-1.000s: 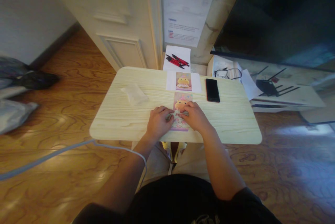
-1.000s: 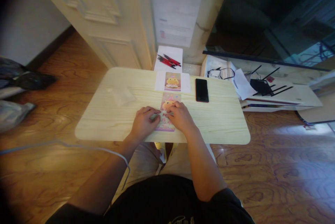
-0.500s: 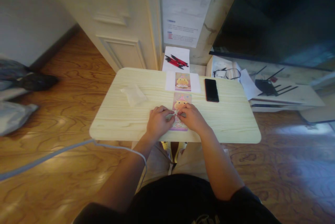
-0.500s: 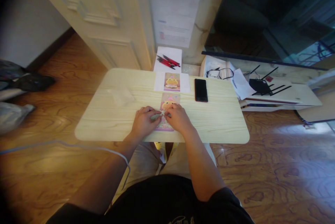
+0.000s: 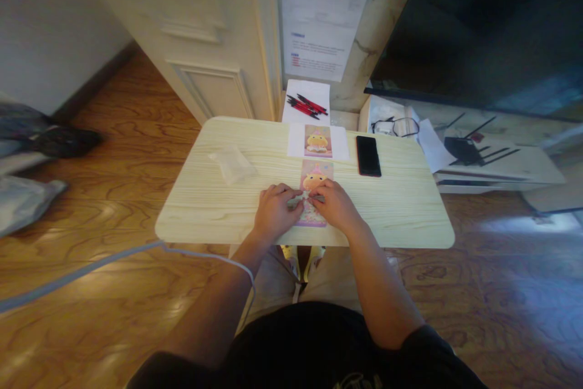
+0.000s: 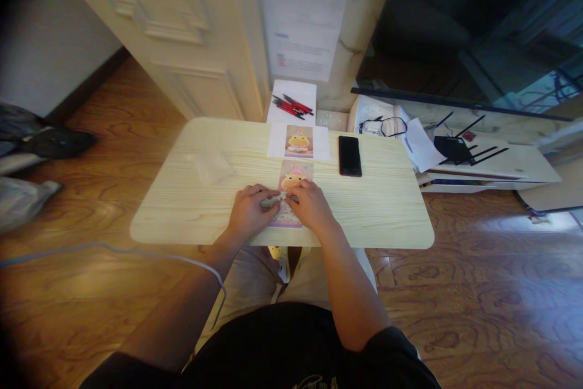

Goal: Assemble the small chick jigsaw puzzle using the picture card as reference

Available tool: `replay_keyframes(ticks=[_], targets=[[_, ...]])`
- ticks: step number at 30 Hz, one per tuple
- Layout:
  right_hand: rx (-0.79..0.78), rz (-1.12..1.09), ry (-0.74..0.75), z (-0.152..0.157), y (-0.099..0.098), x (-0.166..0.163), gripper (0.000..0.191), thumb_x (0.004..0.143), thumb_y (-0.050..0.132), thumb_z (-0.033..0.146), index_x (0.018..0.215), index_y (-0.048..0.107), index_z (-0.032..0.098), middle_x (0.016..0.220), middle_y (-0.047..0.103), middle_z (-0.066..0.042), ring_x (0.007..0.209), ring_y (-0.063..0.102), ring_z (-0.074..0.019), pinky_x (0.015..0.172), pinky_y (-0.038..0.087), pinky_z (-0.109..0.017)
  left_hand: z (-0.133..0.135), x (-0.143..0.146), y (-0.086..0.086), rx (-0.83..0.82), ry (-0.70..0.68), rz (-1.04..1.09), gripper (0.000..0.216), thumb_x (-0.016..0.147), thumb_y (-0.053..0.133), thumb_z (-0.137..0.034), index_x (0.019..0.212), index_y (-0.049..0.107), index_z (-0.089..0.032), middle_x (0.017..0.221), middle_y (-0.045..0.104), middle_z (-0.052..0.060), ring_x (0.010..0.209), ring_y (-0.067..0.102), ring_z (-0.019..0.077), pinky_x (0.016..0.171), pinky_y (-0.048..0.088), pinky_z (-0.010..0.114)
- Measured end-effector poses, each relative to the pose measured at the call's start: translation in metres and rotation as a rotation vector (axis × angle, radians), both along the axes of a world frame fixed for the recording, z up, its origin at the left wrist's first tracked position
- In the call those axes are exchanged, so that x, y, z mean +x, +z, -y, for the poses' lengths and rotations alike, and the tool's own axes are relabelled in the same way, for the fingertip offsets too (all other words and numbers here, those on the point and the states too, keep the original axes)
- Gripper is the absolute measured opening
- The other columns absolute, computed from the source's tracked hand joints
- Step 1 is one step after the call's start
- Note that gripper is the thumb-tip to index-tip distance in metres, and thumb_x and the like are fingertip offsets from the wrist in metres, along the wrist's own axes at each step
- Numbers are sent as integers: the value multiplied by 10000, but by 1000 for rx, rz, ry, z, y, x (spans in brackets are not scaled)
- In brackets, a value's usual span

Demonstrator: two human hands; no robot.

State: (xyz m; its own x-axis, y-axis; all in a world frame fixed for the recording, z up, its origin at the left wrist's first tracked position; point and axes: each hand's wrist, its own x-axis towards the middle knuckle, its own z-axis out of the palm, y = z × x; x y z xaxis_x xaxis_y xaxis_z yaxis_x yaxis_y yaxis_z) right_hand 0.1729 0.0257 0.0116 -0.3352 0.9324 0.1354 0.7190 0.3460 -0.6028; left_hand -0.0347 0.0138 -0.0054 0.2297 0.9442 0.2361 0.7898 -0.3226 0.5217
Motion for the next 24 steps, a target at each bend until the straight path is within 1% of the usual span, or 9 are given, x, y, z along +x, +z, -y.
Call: replay_keyframes(ticks=[3, 6, 9, 13, 17, 20, 24], targets=[[2, -26, -24, 2, 3, 7, 159, 918, 706, 117, 1018, 787, 211, 1073, 689, -65, 1077, 641, -220, 1019, 502, -367, 0, -1, 1, 5, -4, 66, 188, 877, 691, -320, 1020, 801, -266, 1000, 751, 46, 993, 669, 255, 884, 477, 426], [-29, -40, -56, 7, 6, 18, 212, 912, 689, 88, 1037, 787, 228, 1075, 691, -57, 1060, 645, -216, 992, 515, -365, -1, -4, 1, 10, 4, 175, 159, 890, 664, -296, 957, 799, -247, 935, 746, 38, 927, 679, 222, 877, 507, 396], [-71, -38, -70, 12, 8, 26, 188, 913, 696, 101, 1003, 792, 235, 1051, 693, -52, 1033, 651, -213, 958, 524, -360, -2, -5, 1, -2, -28, 222, 152, 891, 669, -297, 934, 804, -245, 902, 739, 35, 885, 678, 207, 848, 520, 375], [-63, -25, -49, 18, 9, 29, 158, 915, 712, 126, 1006, 791, 228, 1059, 697, -53, 1039, 645, -216, 964, 516, -364, 3, -7, 2, 6, -95, 203, 176, 891, 672, -291, 982, 822, -277, 917, 730, 33, 894, 663, 210, 853, 514, 383], [-52, -4, -36, 25, 9, 36, 195, 933, 667, 109, 1003, 797, 237, 1054, 690, -58, 1041, 633, -224, 965, 509, -376, 14, -15, 3, 2, -166, 139, 239, 878, 624, -206, 995, 817, -284, 1042, 743, 35, 989, 652, 223, 927, 509, 410], [-46, -2, -96, 31, 6, 53, 243, 934, 625, 84, 1019, 793, 238, 1045, 689, -59, 1038, 626, -231, 953, 511, -388, 19, -21, 2, -4, -137, 122, 297, 866, 582, -156, 1030, 803, -268, 1099, 745, 42, 1041, 651, 231, 971, 508, 426], [-58, -16, -172, 42, 1, 78, 236, 923, 631, 99, 1018, 791, 242, 1046, 691, -55, 1022, 638, -235, 935, 526, -404, 24, -18, 0, 6, -104, 124, 290, 876, 586, -178, 1069, 788, -256, 1104, 747, 50, 1042, 656, 237, 981, 512, 429]])
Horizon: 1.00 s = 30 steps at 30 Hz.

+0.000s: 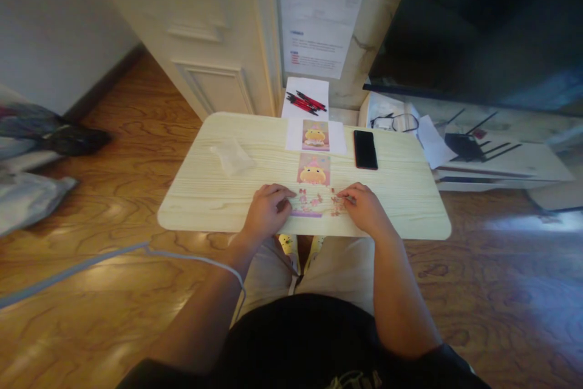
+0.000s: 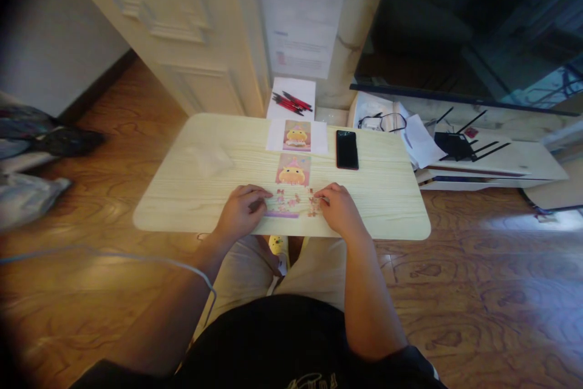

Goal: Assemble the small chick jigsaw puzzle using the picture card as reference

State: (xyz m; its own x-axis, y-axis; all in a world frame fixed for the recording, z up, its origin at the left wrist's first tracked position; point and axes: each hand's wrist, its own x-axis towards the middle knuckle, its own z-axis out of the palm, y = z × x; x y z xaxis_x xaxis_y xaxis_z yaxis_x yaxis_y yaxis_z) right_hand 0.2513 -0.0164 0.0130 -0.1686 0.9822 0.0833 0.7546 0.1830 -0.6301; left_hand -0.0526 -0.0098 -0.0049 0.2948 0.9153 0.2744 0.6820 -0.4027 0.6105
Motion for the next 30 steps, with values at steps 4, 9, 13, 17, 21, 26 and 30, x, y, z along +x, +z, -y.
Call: replay_keyframes(ticks=[4, 9, 13, 17, 21, 26, 30], targets=[[17, 2, -31, 11, -1, 11, 196, 918, 660, 136, 1023, 788, 240, 1036, 687, -58, 1018, 644, -239, 941, 532, -413, 4, 18, 0, 16, -47, -5, 262, 894, 614, -210, 1084, 785, -270, 1137, 752, 43, 1065, 657, 238, 996, 504, 433], [19, -39, -36, 19, 0, 14, 174, 927, 664, 148, 1009, 788, 237, 1036, 693, -58, 1012, 649, -231, 950, 535, -408, 7, 44, 2, 42, -102, -23, 224, 907, 647, -260, 1079, 789, -283, 1137, 750, 36, 1111, 647, 241, 1019, 486, 435], [22, -45, -59, 21, -2, 20, 227, 931, 627, 107, 1020, 790, 236, 1053, 698, -64, 1003, 657, -226, 939, 539, -396, 7, 53, 3, 36, -101, -54, 218, 911, 665, -304, 1090, 791, -298, 1164, 747, 37, 1134, 638, 251, 1027, 477, 445], [22, -62, -70, 24, -4, 25, 277, 939, 574, 80, 1040, 787, 226, 1064, 698, -67, 1010, 666, -217, 939, 539, -374, 8, 53, 2, 53, -82, -52, 220, 899, 681, -305, 1091, 790, -295, 1188, 746, 35, 1166, 632, 257, 1047, 474, 449], [29, -80, -82, 25, -9, 27, 315, 924, 545, 62, 1079, 777, 208, 1080, 697, -74, 995, 673, -215, 939, 542, -371, 7, 52, 0, 59, -63, -28, 211, 888, 678, -278, 1068, 787, -275, 1190, 750, 31, 1152, 640, 248, 1057, 482, 445], [61, -134, -120, 21, -20, 31, 356, 911, 511, 50, 1112, 761, 207, 1117, 691, -74, 1020, 678, -214, 977, 537, -379, 8, 53, 0, 42, -71, -56, 249, 858, 701, -277, 1092, 787, -283, 1218, 747, 25, 1185, 637, 259, 1073, 476, 456], [32, -127, -127, 19, -21, 30, 336, 907, 531, 71, 1110, 759, 210, 1101, 683, -76, 970, 676, -215, 953, 547, -386, 9, 53, 1, 41, -83, -76, 245, 867, 700, -294, 1096, 786, -285, 1233, 746, 28, 1205, 635, 267, 1068, 472, 462]])
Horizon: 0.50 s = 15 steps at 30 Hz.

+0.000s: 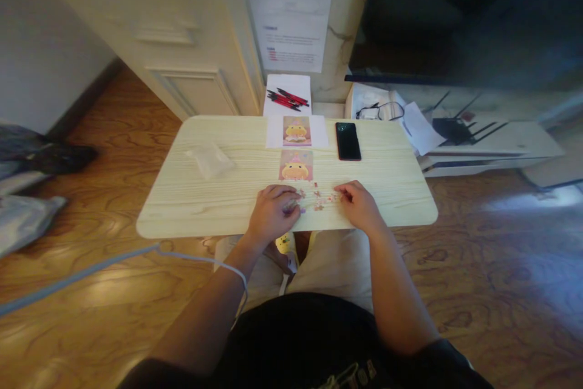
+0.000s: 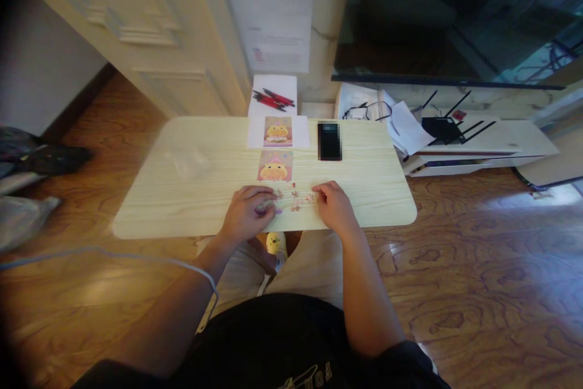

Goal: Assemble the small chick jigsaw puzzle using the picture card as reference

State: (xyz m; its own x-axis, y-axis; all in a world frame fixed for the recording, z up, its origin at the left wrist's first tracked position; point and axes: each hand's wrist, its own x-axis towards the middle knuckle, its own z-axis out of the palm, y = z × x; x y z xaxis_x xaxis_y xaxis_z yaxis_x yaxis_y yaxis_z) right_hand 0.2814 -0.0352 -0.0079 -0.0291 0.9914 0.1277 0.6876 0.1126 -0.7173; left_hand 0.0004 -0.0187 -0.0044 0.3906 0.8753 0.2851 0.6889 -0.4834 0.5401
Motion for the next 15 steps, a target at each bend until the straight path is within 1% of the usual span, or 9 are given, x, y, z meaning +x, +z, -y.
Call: replay_keyframes(ticks=[6, 9, 13, 15], targets=[[-27, 56, 22, 2, 6, -3, 342, 905, 548, 72, 1135, 756, 218, 1087, 670, -74, 978, 668, -214, 917, 548, -364, 0, 0, -1, 9, 2, 2, 253, 860, 707, -290, 1100, 785, -290, 1238, 743, 24, 1211, 631, 270, 1072, 469, 463], [-42, 55, 8, 1, 11, -7, 310, 918, 594, 112, 1163, 749, 220, 1103, 667, -76, 962, 670, -208, 914, 551, -358, 0, 0, -1, 11, 5, 10, 252, 854, 713, -290, 1094, 788, -293, 1233, 742, 28, 1201, 632, 273, 1075, 468, 468], [-2, 59, -21, -13, 17, -27, 265, 949, 652, 193, 1195, 750, 206, 1161, 663, -91, 988, 671, -211, 947, 545, -354, -2, -1, -2, 34, 15, 51, 258, 871, 692, -275, 1118, 768, -284, 1220, 736, 29, 1190, 635, 267, 1070, 476, 461], [16, 95, 20, -24, 19, -41, 227, 953, 681, 223, 1163, 767, 204, 1142, 664, -94, 1006, 666, -219, 976, 533, -356, -3, -2, -2, 51, 61, 100, 290, 880, 674, -258, 1163, 736, -256, 1218, 728, 46, 1185, 637, 263, 1074, 485, 451]])
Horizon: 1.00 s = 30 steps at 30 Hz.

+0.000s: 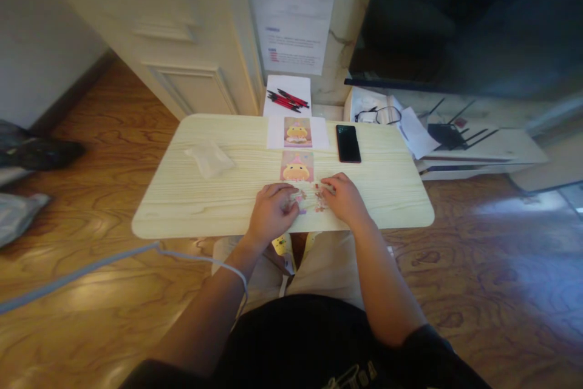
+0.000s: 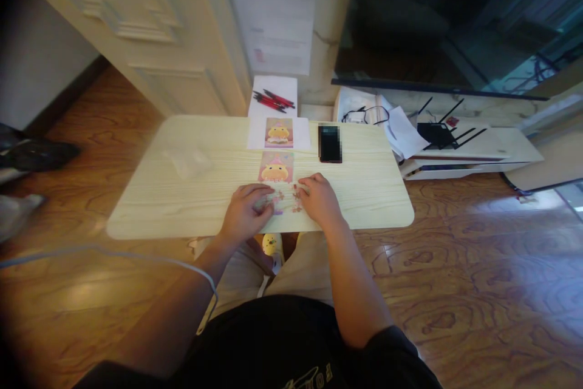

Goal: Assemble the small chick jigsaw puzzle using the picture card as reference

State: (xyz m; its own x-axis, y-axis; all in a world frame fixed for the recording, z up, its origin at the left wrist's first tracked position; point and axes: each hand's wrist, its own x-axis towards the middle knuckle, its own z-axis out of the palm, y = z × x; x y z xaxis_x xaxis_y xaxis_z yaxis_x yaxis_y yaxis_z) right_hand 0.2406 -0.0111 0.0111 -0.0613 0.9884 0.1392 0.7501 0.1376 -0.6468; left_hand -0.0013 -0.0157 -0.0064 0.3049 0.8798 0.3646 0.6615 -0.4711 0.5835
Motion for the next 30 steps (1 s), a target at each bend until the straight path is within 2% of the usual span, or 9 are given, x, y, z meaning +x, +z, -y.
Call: replay_keyframes(ticks=[5, 8, 11, 14, 16, 20, 23, 26, 30], targets=[[-15, 102, 69, -20, 0, -21, 107, 934, 707, 179, 1009, 781, 192, 1039, 666, -86, 975, 655, -225, 976, 509, -359, -3, -4, -1, -10, 153, 101, 342, 880, 657, -216, 1222, 667, -225, 1195, 716, 64, 1149, 640, 268, 1048, 513, 442], [-57, 129, 61, -23, 1, -24, 80, 893, 716, 118, 933, 743, 181, 1024, 668, -85, 969, 644, -224, 954, 500, -354, -3, -5, -2, -15, 148, 107, 352, 877, 653, -197, 1228, 652, -229, 1200, 715, 63, 1155, 641, 274, 1051, 511, 446], [-81, 102, 69, -21, 5, -27, 142, 874, 668, 69, 934, 707, 192, 952, 681, -58, 915, 632, -210, 878, 494, -333, -3, -4, -2, -17, 126, 103, 364, 870, 658, -191, 1232, 645, -229, 1211, 711, 68, 1167, 640, 280, 1059, 508, 455], [-66, -20, 63, -20, 5, -33, 264, 885, 598, 65, 1072, 718, 208, 945, 707, -36, 845, 625, -188, 810, 487, -315, -3, -4, -2, -28, 123, 119, 366, 861, 661, -183, 1223, 647, -232, 1212, 713, 68, 1161, 643, 279, 1050, 514, 458], [-57, -132, 39, -20, 2, -36, 266, 899, 600, 121, 1101, 741, 221, 980, 727, -35, 818, 625, -179, 794, 492, -314, -3, -5, -2, -36, 136, 145, 365, 854, 668, -178, 1215, 652, -234, 1200, 720, 64, 1152, 649, 276, 1041, 521, 458], [-149, -472, -54, -22, -1, -44, 123, 855, 703, 290, 939, 749, 212, 869, 751, -18, 762, 646, -176, 737, 508, -304, -2, -8, -5, -66, 197, 243, 374, 855, 695, -217, 1228, 661, -237, 1165, 737, 52, 1111, 676, 255, 1003, 551, 442], [-233, -706, -92, -20, 4, -50, 209, 787, 773, 370, 896, 719, 200, 805, 755, -19, 712, 659, -170, 675, 508, -287, -2, -10, -8, -112, 229, 339, 395, 864, 722, -270, 1254, 663, -241, 1104, 758, 40, 1030, 706, 218, 947, 581, 400], [-291, -803, -87, -16, 11, -55, 261, 748, 797, 387, 904, 709, 197, 797, 765, -26, 693, 672, -167, 650, 509, -278, -3, -10, -10, -147, 190, 390, 372, 867, 756, -324, 1227, 699, -247, 1038, 777, 26, 955, 725, 191, 917, 599, 374], [-337, -788, -58, -12, 12, -58, 275, 758, 807, 400, 926, 702, 209, 789, 771, -22, 699, 687, -175, 627, 506, -270, -5, -10, -10, -138, 133, 371, 276, 883, 763, -352, 1147, 762, -270, 1029, 788, 33, 951, 740, 198, 913, 610, 392]])
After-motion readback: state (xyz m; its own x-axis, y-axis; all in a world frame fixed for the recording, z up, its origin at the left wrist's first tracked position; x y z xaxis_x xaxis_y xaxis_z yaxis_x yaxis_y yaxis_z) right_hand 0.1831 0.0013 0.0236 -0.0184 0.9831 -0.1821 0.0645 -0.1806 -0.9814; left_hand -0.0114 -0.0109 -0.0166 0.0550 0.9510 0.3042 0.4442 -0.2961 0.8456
